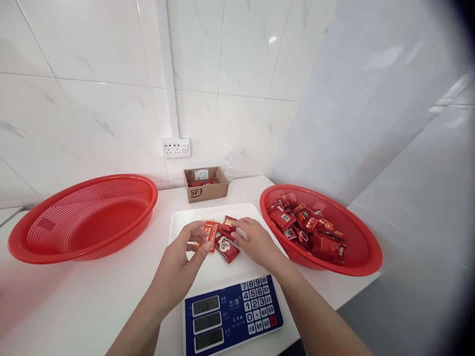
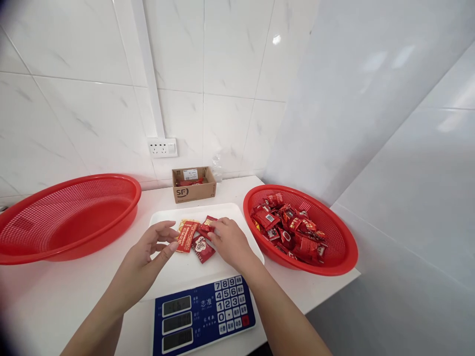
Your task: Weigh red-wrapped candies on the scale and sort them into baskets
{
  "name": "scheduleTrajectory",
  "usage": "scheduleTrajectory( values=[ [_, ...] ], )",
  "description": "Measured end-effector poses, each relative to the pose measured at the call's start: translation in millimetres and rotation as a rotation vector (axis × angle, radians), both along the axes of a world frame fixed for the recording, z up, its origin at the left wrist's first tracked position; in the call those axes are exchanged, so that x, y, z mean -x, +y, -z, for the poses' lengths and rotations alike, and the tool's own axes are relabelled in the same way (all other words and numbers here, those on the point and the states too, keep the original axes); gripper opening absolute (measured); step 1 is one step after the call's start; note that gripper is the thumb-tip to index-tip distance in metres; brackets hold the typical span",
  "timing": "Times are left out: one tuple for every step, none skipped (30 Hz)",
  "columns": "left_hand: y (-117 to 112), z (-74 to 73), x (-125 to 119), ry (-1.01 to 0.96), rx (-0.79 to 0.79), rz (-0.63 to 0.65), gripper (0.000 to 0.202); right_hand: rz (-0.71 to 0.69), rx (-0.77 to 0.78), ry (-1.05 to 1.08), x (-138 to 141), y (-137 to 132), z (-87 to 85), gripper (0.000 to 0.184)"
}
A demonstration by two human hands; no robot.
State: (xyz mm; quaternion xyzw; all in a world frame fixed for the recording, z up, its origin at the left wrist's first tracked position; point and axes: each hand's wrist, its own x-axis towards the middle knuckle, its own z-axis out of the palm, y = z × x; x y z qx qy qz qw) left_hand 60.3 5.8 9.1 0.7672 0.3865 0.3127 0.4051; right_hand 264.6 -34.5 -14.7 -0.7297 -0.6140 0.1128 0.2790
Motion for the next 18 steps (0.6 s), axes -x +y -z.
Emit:
scheduleTrajectory(
  values=[
    [0.0,0.0,0.0,-0.004,-0.007,0.004,0.034,-0.024,0.002,0.007,0.9,-0.4,-0.2,0.028],
    [0.2,0.0,0.0,-0.007,-0.013,0.007,0.033,-0.052,0.005,0.025,1.7,-1.1,-0.6,0.029],
    [0.5,0.0,-0.1,-0.008,-0.015,0.009,0.033,-0.074,0.002,0.05,2.3,-2.1,-1.0,0.029],
    [1.0,0.0,0.0,-0.008,-0.015,0.01,0.033,-0.087,-0.01,0.077,2.4,-3.4,-1.5,0.03],
    [1.5,0.1,0.1,-0.007,-0.011,0.007,0.034,-0.088,-0.034,0.1,1.7,-5.2,-2.0,0.03],
    [2.2,0.1,0.6,-0.008,-0.006,0.002,0.034,-0.076,-0.065,0.114,0.0,-7.4,-2.5,0.03],
    [2.8,0.0,1.3,-0.013,0.0,-0.008,0.035,-0.054,-0.1,0.115,-2.9,-10.3,-3.0,0.028],
    [3.4,-0.2,2.3,-0.023,0.005,-0.022,0.035,-0.026,-0.135,0.102,-7.0,-13.9,-3.4,0.026],
    [3.9,-0.5,3.7,-0.045,0.006,-0.037,0.035,0.011,-0.168,0.084,-12.2,-18.4,-3.8,0.024],
    [4.0,-1.1,5.3,-0.079,0.003,-0.055,0.035,0.055,-0.195,0.065,-18.6,-23.7,-4.2,0.023],
    [3.6,-2.0,7.0,-0.121,-0.007,-0.074,0.035,0.107,-0.213,0.049,-26.1,-29.8,-4.5,0.024],
    [2.8,-3.4,8.7,-0.175,-0.021,-0.095,0.034,0.169,-0.22,0.035,-34.4,-36.5,-5.0,0.027],
    [1.4,-5.1,10.1,-0.232,-0.038,-0.121,0.034,0.236,-0.21,0.019,-43.4,-43.5,-5.5,0.031],
    [-0.3,-7.0,11.2,-0.288,-0.054,-0.154,0.033,0.305,-0.18,-0.001,-53.0,-50.4,-6.1,0.035],
    [-2.3,-9.0,11.9,-0.338,-0.067,-0.19,0.034,0.365,-0.119,-0.031,-63.0,-56.9,-7.0,0.038],
    [-4.3,-11.0,12.3,-0.379,-0.075,-0.225,0.035,0.409,-0.04,-0.069,-73.3,-62.9,-8.0,0.041],
    [-6.2,-12.7,12.3,-0.41,-0.078,-0.251,0.035,0.427,0.055,-0.103,-83.6,-67.9,-9.2,0.042],
    [-7.7,-13.9,12.1,-0.431,-0.077,-0.268,0.035,0.425,0.15,-0.129,-93.7,-72.1,-10.5,0.042]
  ],
)
